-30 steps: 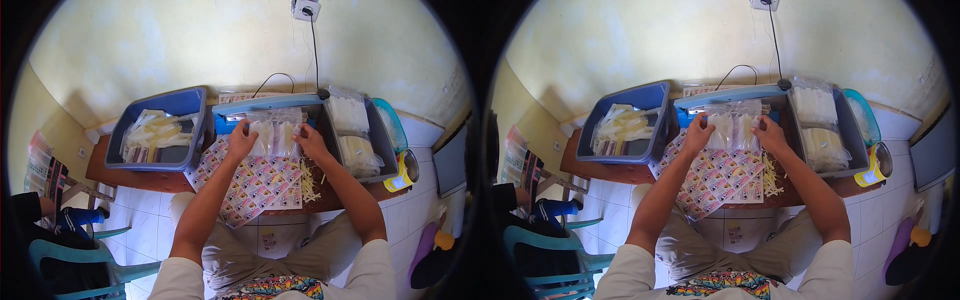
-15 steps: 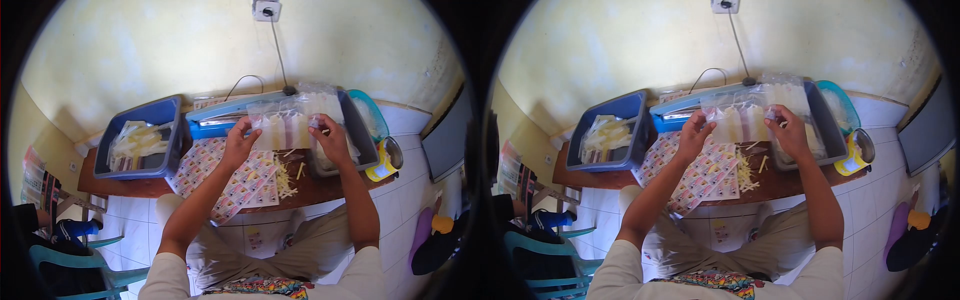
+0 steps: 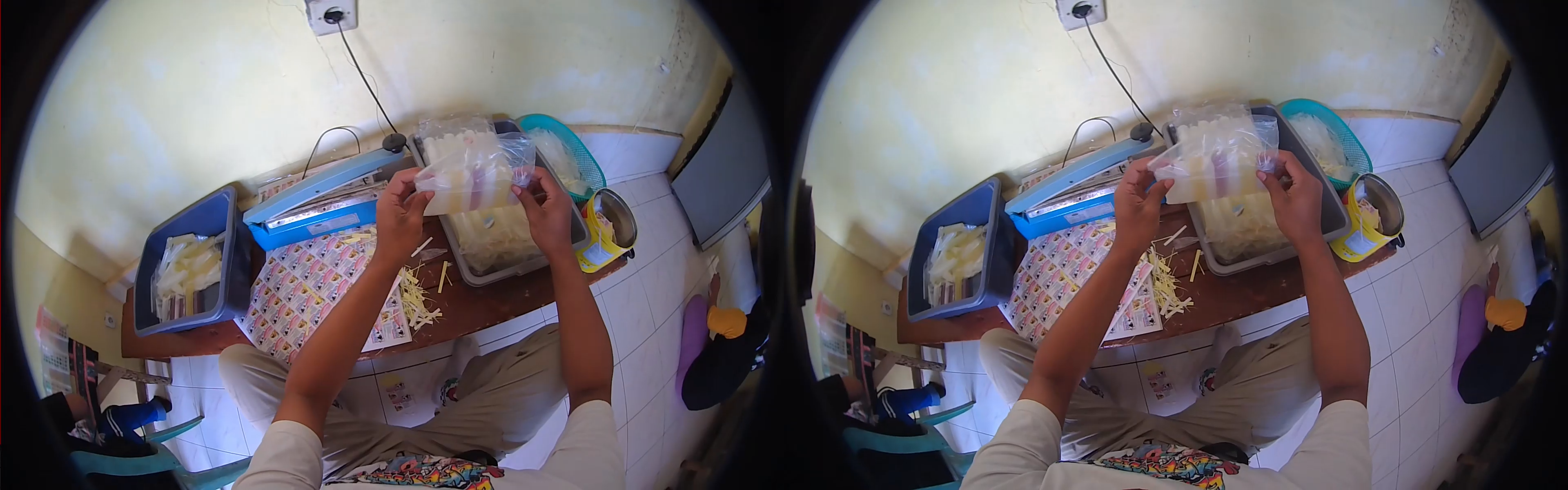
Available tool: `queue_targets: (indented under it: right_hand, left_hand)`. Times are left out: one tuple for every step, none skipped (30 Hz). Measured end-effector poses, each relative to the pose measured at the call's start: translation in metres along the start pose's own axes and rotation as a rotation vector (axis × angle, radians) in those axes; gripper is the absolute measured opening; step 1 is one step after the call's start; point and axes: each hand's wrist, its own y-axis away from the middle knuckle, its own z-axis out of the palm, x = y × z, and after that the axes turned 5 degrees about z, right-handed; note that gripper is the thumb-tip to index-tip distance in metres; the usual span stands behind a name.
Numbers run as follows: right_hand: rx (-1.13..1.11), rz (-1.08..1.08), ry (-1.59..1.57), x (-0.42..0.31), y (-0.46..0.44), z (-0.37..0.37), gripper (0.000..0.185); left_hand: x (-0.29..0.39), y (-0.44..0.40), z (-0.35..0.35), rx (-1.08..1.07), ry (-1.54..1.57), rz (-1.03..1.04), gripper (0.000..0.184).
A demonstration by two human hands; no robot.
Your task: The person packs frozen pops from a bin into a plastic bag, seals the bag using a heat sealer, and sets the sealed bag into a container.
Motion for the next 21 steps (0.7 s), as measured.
queue_targets:
  right_hand:
    - [0.004,0.008,0.001,0.005,-0.001,-0.002,0.029]
    - [0.013,0.001,0.025,0.010,-0.002,-0.004,0.028]
    - [0.023,-0.005,0.050,0.014,-0.002,-0.006,0.026]
    - [0.028,0.002,0.053,0.020,-0.002,-0.009,0.026]
    - [0.004,0.019,0.083,0.027,-0.003,-0.013,0.026]
    - [-0.021,0.035,0.112,0.029,-0.003,-0.015,0.026]
    - [-0.018,0.040,0.113,0.031,-0.002,-0.018,0.026]
    - [-0.003,0.045,0.093,0.033,-0.001,-0.021,0.027]
    - [0.010,0.050,0.074,0.033,0.000,-0.023,0.028]
    - [0.010,0.052,0.075,0.037,0.001,-0.025,0.028]
    - [0.011,0.060,0.079,0.041,0.002,-0.027,0.029]
    - [0.015,0.069,0.083,0.041,0.003,-0.029,0.030]
    - [0.021,0.075,0.085,0.041,0.005,-0.031,0.030]
    - [0.032,0.029,0.143,0.041,0.007,-0.033,0.031]
    - [0.041,-0.016,0.200,0.040,0.009,-0.034,0.033]
    - [0.041,-0.012,0.200,0.040,0.011,-0.036,0.033]
    - [0.000,0.004,0.203,0.041,0.011,-0.037,0.033]
    - [-0.041,0.017,0.207,0.041,0.011,-0.039,0.034]
    - [-0.043,0.018,0.208,0.040,0.010,-0.040,0.034]
    - [-0.104,0.060,0.272,0.038,0.009,-0.042,0.035]
    - [-0.165,0.103,0.336,0.037,0.010,-0.043,0.036]
  left_hand:
    - [-0.004,0.001,0.006,-0.006,0.001,-0.006,0.034]
    - [-0.008,0.002,0.011,0.019,0.013,-0.032,0.030]
    - [-0.010,0.002,0.018,0.044,0.025,-0.058,0.025]
    - [-0.012,0.002,0.023,0.037,0.028,-0.063,0.025]
    - [-0.014,0.001,0.028,0.051,0.056,-0.059,0.023]
    - [-0.014,0.000,0.033,0.065,0.083,-0.055,0.021]
    - [-0.015,-0.002,0.037,0.061,0.084,-0.059,0.021]
    - [-0.015,-0.004,0.040,0.025,0.063,-0.009,0.020]
    - [-0.017,-0.004,0.042,-0.009,0.042,0.042,0.019]
    - [-0.019,-0.005,0.042,-0.009,0.043,0.040,0.019]
    - [-0.021,-0.005,0.043,-0.047,-0.023,0.073,0.020]
    - [-0.026,-0.005,0.043,-0.087,-0.089,0.106,0.020]
    - [-0.032,-0.003,0.042,-0.095,-0.086,0.103,0.020]
    - [-0.037,-0.001,0.041,-0.101,-0.149,0.125,0.022]
    - [-0.044,0.002,0.038,-0.105,-0.214,0.147,0.025]
    - [-0.051,0.006,0.035,-0.108,-0.214,0.143,0.025]
    - [-0.058,0.010,0.032,-0.105,-0.196,0.080,0.023]
    - [-0.057,0.012,0.031,-0.100,-0.176,0.018,0.022]
    - [-0.055,0.015,0.029,-0.099,-0.175,0.017,0.022]
    - [-0.053,0.019,0.027,-0.126,-0.272,0.067,0.020]
    - [-0.051,0.023,0.026,-0.155,-0.370,0.117,0.017]
